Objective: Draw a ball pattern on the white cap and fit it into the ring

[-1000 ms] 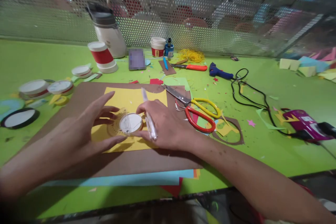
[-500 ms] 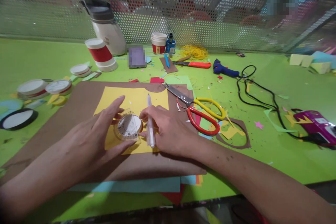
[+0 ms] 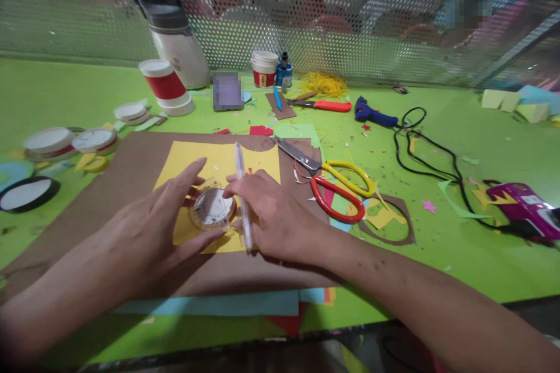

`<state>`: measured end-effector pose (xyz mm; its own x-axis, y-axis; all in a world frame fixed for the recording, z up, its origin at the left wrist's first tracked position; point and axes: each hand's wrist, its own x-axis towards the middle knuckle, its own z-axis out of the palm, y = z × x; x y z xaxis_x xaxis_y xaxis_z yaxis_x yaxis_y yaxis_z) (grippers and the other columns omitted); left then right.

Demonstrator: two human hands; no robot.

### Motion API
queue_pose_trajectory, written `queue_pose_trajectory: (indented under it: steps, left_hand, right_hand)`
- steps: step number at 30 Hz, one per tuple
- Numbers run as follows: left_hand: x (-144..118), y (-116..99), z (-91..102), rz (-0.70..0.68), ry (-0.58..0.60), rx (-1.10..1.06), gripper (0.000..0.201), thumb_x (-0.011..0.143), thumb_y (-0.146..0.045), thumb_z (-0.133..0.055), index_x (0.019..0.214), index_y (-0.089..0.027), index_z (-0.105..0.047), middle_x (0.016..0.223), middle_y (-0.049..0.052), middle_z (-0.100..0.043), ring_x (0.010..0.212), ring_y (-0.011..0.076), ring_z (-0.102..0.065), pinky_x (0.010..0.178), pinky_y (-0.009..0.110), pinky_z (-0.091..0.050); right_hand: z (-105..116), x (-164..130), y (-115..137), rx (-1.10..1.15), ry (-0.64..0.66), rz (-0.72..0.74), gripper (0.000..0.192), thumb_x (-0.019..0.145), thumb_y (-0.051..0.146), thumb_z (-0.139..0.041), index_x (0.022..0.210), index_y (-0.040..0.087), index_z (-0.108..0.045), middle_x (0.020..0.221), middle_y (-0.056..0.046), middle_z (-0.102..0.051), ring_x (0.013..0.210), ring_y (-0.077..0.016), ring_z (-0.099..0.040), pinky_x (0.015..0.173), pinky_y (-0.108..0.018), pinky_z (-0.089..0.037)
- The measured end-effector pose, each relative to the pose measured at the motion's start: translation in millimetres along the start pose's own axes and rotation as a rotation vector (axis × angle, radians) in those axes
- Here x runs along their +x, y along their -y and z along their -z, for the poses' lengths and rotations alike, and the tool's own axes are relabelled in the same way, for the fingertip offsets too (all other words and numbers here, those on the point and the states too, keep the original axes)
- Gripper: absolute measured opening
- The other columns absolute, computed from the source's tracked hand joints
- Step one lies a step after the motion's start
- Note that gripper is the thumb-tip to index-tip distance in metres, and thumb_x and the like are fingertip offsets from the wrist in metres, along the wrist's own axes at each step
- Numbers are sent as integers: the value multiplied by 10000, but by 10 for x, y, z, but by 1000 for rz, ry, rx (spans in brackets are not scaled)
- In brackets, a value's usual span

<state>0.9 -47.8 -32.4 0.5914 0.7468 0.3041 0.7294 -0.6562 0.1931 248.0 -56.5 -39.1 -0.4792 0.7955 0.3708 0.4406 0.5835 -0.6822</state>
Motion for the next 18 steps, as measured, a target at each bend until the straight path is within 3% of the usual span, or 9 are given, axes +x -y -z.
queue_pose_trajectory:
  steps: [2, 5, 7, 12, 18]
  left_hand:
    - [8, 3, 0, -9, -11, 6, 845, 1015, -499, -622, 1673, -163, -214, 1294, 228, -722, 1109, 408, -774, 908, 558, -655]
    - [15, 3, 0, -17, -26, 14, 843, 1027, -514, -596, 1678, -156, -197, 1266, 227, -725, 1065, 412, -783, 862, 565, -662]
    - [12, -1, -3, -12, -33, 14, 839, 1037, -546, -566, 1678, -155, -194, 1246, 224, -729, 1048, 414, -786, 842, 568, -663]
    - [-17, -5, -20, 13, -47, 7, 832, 1042, -597, -535, 1668, -146, -224, 1261, 229, -722, 1083, 415, -778, 879, 582, -655]
    - [-49, 16, -21, 29, -27, 4, 841, 1038, -581, -559, 1683, -171, -208, 1309, 227, -711, 1106, 407, -773, 910, 581, -650]
  right_hand:
    - [13, 48, -59, 33, 59, 23, 295, 936, 122, -731, 1158, 240, -576, 1363, -132, -708, 1277, -296, -659, 1028, -480, -555]
    - [5, 143, -135, 79, 136, 35, 312, 916, 120, -756, 1131, 250, -570, 1412, -127, -687, 1222, -277, -648, 992, -461, -571]
    - [-31, 188, -165, 91, 148, 39, 334, 899, 142, -781, 1129, 252, -565, 1360, -111, -701, 1188, -273, -639, 984, -454, -570]
    - [-143, 174, -148, 5, 33, 13, 364, 862, 122, -781, 1135, 241, -572, 1084, -64, -718, 982, -246, -623, 847, -389, -552]
    - [-82, 111, -43, -120, 42, 64, 257, 968, 219, -722, 1190, 218, -592, 1051, -82, -721, 982, -256, -598, 808, -382, -501]
